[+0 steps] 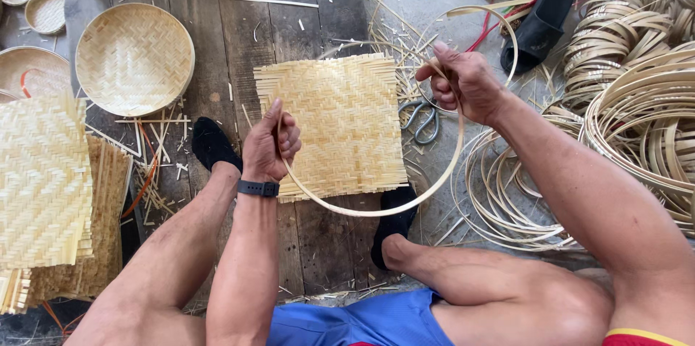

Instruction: The person trims a stack of woven bamboo sheets using shears, fits a circular bamboo rim onto a single sheet, and secures the assembly by weaving bamboo strips and applying glue to create a basket base.

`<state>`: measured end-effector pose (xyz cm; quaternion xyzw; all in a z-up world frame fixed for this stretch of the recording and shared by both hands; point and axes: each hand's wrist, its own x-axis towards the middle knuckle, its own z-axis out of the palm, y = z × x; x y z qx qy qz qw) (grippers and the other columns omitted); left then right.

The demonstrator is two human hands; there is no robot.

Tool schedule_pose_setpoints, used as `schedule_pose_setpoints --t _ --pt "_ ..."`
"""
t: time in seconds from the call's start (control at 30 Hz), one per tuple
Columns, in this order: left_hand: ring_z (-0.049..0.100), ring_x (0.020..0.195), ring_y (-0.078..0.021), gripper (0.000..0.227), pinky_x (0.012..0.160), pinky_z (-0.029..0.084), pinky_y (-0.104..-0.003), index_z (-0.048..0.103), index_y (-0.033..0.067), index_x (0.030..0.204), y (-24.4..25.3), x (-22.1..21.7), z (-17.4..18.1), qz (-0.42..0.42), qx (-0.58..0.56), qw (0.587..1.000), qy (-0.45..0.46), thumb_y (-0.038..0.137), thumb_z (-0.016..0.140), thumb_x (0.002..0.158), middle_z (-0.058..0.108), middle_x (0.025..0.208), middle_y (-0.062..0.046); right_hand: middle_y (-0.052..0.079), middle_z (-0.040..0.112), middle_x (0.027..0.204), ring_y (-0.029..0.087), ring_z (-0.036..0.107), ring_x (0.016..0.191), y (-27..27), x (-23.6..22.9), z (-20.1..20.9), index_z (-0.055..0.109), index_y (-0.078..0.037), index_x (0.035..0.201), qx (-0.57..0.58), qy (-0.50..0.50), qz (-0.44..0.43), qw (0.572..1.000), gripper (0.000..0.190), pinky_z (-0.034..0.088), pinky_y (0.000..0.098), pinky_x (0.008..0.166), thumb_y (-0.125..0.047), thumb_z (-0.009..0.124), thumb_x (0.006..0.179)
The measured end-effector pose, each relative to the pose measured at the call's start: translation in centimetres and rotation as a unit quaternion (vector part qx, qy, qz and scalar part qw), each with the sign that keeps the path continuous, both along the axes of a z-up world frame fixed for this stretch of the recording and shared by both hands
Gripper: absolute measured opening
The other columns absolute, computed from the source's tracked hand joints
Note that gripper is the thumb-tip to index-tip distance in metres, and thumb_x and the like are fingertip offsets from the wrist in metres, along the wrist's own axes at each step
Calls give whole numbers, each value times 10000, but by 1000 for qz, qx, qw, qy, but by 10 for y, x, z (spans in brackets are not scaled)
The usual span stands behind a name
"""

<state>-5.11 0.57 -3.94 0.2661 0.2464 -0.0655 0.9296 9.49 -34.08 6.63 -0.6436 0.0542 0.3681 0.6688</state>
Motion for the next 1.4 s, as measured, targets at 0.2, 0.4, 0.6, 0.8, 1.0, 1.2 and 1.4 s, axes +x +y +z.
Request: schedule_pose_setpoints --t 0.2,0.4,0.6,0.8,1.0,1.2,1.4 --pt "363 411 -79 418 365 289 -225 603 65 739 19 -2 -12 -46 20 999 7 354 659 1035 415 505 34 -60 362 549 61 274 432 9 13 -4 520 -86 685 -90 -30 11 995 518 179 265 385 -472 687 988" --pt "395 462 -72 381 410 307 -219 651 41 889 17 0 -19 2 -18 1000 4 403 677 1005 447 552 31 -3 540 639 83 478 511 19 13 -18 662 -25 905 -69 -75 22 995 347 392 248 451 -368 675 955" --pt "463 490 -82 301 411 341 -227 632 149 1000 23 -6 -64 173 76 978 94 412 739 900 529 611 25 122 752 896 160 716 703 28 -16 -114 541 9 1191 -170 -133 -47 975 301 586 313 564 -54 652 918" --pt "655 661 -137 257 589 551 -295 770 51 1010 33 -19 -162 88 518 834 169 290 800 921 695 785 -30 92 749 892 131 690 719 36 -41 -203 738 -30 1140 -255 -215 -111 936 287 595 293 620 -67 778 858" --pt "711 745 -254 360 721 553 -371 811 95 1113 47 -25 -179 -55 743 657 115 93 842 755 738 836 -143 139 692 814 187 641 701 40 -53 -232 787 -90 1157 -366 -346 -40 863 390 549 343 693 -81 857 773" --pt "763 808 -202 339 757 581 -315 795 105 1089 46 -23 -168 -50 689 706 154 115 839 754 782 934 -133 90 763 821 174 696 709 41 -54 -232 793 -123 1129 -378 -251 -81 887 346 563 315 721 -141 856 789" --pt "766 780 -165 284 745 584 -291 811 91 1022 49 -23 -170 -62 675 712 182 103 862 743 794 881 -108 122 785 898 197 747 753 36 -55 -240 803 -89 1057 -396 -249 -94 879 283 580 316 770 -213 861 809"
